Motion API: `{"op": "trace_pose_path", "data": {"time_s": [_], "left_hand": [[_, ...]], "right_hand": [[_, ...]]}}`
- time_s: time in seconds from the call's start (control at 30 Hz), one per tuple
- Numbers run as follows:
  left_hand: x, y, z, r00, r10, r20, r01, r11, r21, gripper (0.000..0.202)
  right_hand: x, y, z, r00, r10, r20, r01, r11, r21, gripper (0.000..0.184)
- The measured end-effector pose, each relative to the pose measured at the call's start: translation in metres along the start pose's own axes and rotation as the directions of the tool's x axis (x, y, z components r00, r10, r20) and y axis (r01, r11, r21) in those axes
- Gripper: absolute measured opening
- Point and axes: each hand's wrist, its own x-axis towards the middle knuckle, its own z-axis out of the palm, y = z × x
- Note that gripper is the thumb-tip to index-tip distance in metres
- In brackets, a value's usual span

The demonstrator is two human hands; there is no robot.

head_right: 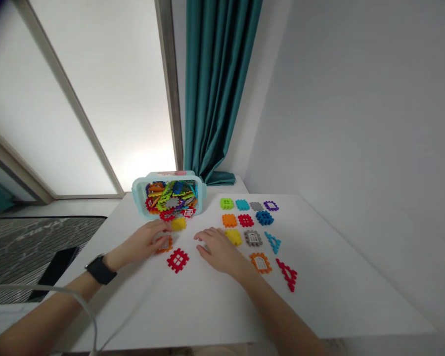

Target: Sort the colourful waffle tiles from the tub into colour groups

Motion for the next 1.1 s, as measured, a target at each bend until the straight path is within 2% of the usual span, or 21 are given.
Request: {"op": "trace_pose_path", "data": {"time_s": [0.17, 0.3, 0.37, 0.5, 0.7, 0.9, 1.1], "left_hand": [[-0.034, -0.008, -0.02, 0.99, 0.063, 0.122, -0.074, 0.994, 0.085, 0.026], [-0.049, -0.013, -0.028, 0.984, 0.026, 0.178, -0.047, 0.993, 0.109, 0.044], [-0.052, -0.015, -0.027, 0.98, 0.009, 0.197, -0.032, 0.993, 0.113, 0.044], [-0.049, -0.019, -0.016, 0.984, -0.023, 0.179, 0.005, 0.995, 0.103, 0.034], [-0.03, -0.021, 0.002, 0.989, -0.056, 0.138, 0.049, 0.997, 0.052, 0.026], [-0.015, -0.028, 0.007, 0.994, -0.054, 0.095, 0.061, 0.995, -0.078, 0.022], [-0.019, -0.03, 0.011, 0.995, -0.095, 0.003, 0.094, 0.984, -0.153, 0.024]], "right_hand": [[0.006, -0.03, 0.019, 0.987, -0.073, 0.145, 0.078, 0.997, -0.028, 0.027], [0.01, -0.036, 0.027, 0.978, -0.089, 0.19, 0.106, 0.991, -0.083, 0.034], [0.011, -0.035, 0.029, 0.976, -0.08, 0.202, 0.103, 0.989, -0.103, 0.036], [0.014, -0.029, 0.029, 0.981, -0.041, 0.191, 0.069, 0.987, -0.144, 0.034], [0.019, -0.016, 0.026, 0.987, 0.016, 0.159, 0.003, 0.992, -0.124, 0.034], [0.018, -0.01, 0.034, 0.997, 0.059, 0.055, -0.056, 0.997, -0.048, 0.047], [0.016, -0.015, 0.037, 0.998, 0.051, 0.027, -0.05, 0.997, -0.051, 0.048]]}}
